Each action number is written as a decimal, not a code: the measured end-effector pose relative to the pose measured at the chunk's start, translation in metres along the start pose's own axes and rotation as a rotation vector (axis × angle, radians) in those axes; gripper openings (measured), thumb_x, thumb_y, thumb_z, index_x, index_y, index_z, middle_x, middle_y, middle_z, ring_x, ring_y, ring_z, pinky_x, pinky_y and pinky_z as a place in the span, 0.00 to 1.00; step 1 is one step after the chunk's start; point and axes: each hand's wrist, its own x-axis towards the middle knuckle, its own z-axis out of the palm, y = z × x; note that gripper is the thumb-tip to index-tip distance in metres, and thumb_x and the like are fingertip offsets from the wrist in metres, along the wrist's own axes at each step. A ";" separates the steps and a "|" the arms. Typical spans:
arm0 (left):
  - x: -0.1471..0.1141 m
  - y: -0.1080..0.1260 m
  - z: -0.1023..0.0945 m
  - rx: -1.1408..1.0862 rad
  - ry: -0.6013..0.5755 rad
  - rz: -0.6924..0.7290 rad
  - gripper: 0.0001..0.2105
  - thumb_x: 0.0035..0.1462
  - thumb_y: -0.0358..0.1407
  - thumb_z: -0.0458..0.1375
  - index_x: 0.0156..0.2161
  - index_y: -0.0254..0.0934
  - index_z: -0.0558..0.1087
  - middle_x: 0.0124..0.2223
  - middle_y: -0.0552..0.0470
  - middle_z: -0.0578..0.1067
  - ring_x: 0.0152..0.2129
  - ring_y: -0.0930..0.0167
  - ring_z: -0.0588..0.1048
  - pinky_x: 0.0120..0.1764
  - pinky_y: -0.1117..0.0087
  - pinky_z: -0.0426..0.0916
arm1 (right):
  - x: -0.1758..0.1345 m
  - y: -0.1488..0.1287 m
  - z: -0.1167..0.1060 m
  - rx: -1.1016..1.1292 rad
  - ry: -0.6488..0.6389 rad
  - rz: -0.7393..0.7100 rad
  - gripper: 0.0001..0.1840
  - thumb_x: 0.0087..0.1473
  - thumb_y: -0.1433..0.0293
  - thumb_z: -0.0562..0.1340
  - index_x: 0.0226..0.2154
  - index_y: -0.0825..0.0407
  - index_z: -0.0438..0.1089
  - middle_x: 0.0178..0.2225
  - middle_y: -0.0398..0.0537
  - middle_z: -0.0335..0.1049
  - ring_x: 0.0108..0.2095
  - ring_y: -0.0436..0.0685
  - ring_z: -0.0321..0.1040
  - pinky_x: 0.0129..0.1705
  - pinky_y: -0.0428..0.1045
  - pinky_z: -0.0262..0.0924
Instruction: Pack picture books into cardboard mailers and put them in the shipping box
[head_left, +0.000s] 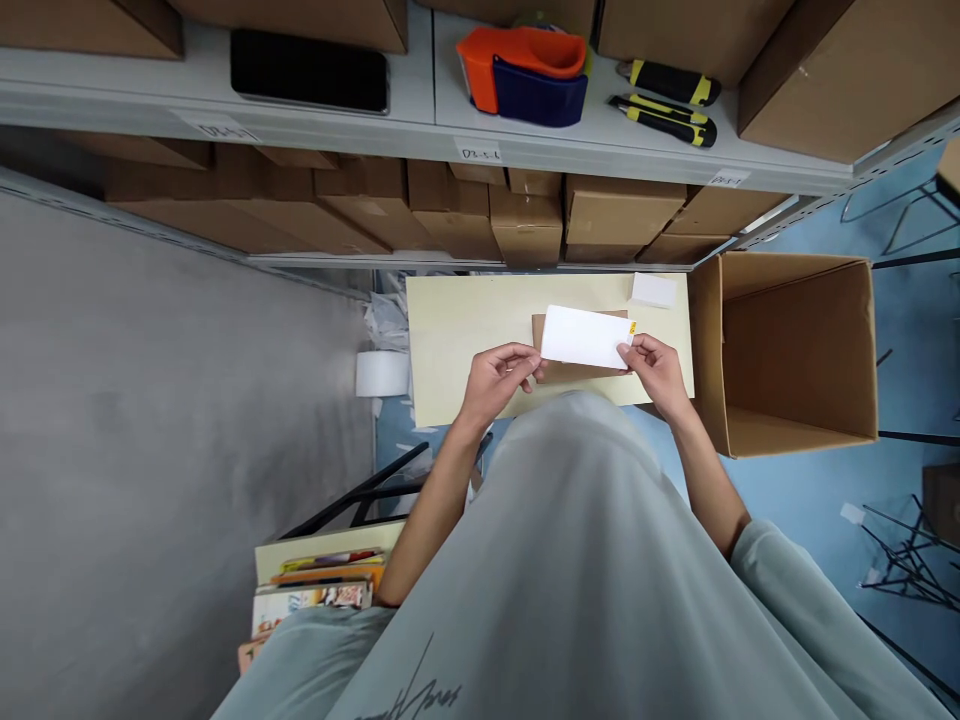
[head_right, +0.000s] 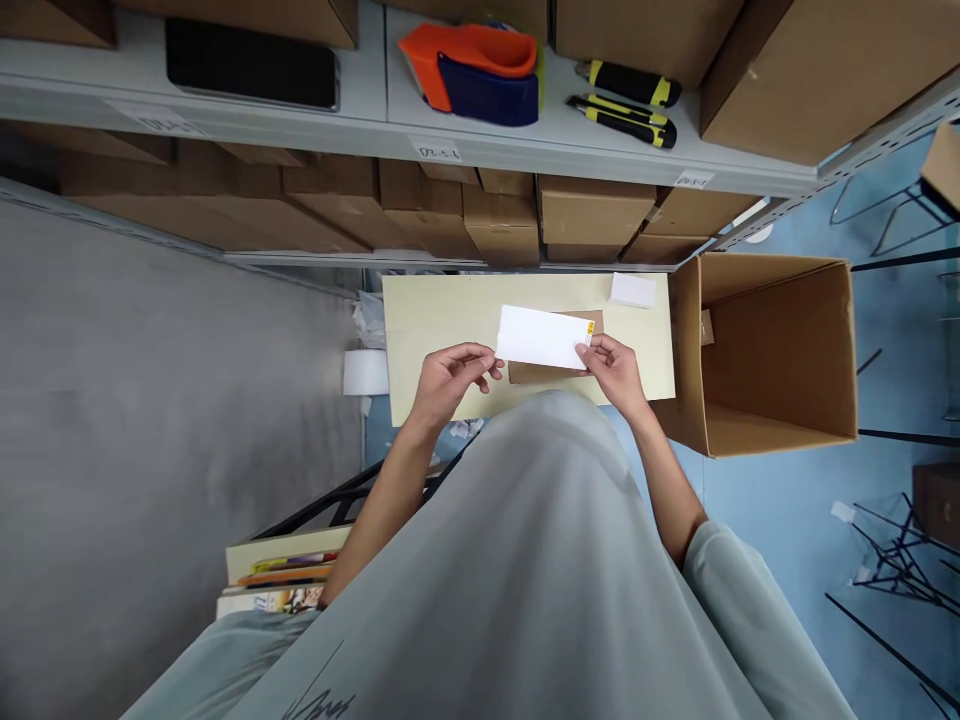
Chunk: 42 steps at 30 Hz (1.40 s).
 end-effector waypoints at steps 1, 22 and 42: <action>0.001 0.000 -0.001 0.003 -0.003 0.000 0.15 0.53 0.47 0.72 0.34 0.36 0.82 0.34 0.45 0.85 0.28 0.67 0.81 0.25 0.70 0.73 | 0.000 0.000 0.000 -0.003 -0.004 0.004 0.30 0.51 0.38 0.75 0.36 0.47 0.78 0.32 0.45 0.79 0.35 0.58 0.76 0.36 0.53 0.79; 0.006 -0.004 0.031 0.136 -0.111 0.087 0.14 0.60 0.49 0.68 0.37 0.40 0.79 0.35 0.51 0.81 0.32 0.68 0.80 0.30 0.71 0.73 | -0.013 -0.025 0.043 -0.309 -0.076 -0.172 0.21 0.61 0.45 0.70 0.38 0.45 0.81 0.37 0.47 0.76 0.33 0.55 0.71 0.37 0.52 0.69; 0.016 -0.024 0.001 -0.078 0.157 -0.013 0.15 0.56 0.48 0.68 0.34 0.40 0.71 0.31 0.54 0.75 0.29 0.70 0.80 0.29 0.71 0.74 | 0.008 -0.010 0.005 -0.019 0.074 -0.006 0.12 0.57 0.56 0.70 0.32 0.46 0.75 0.26 0.41 0.73 0.28 0.54 0.71 0.33 0.51 0.69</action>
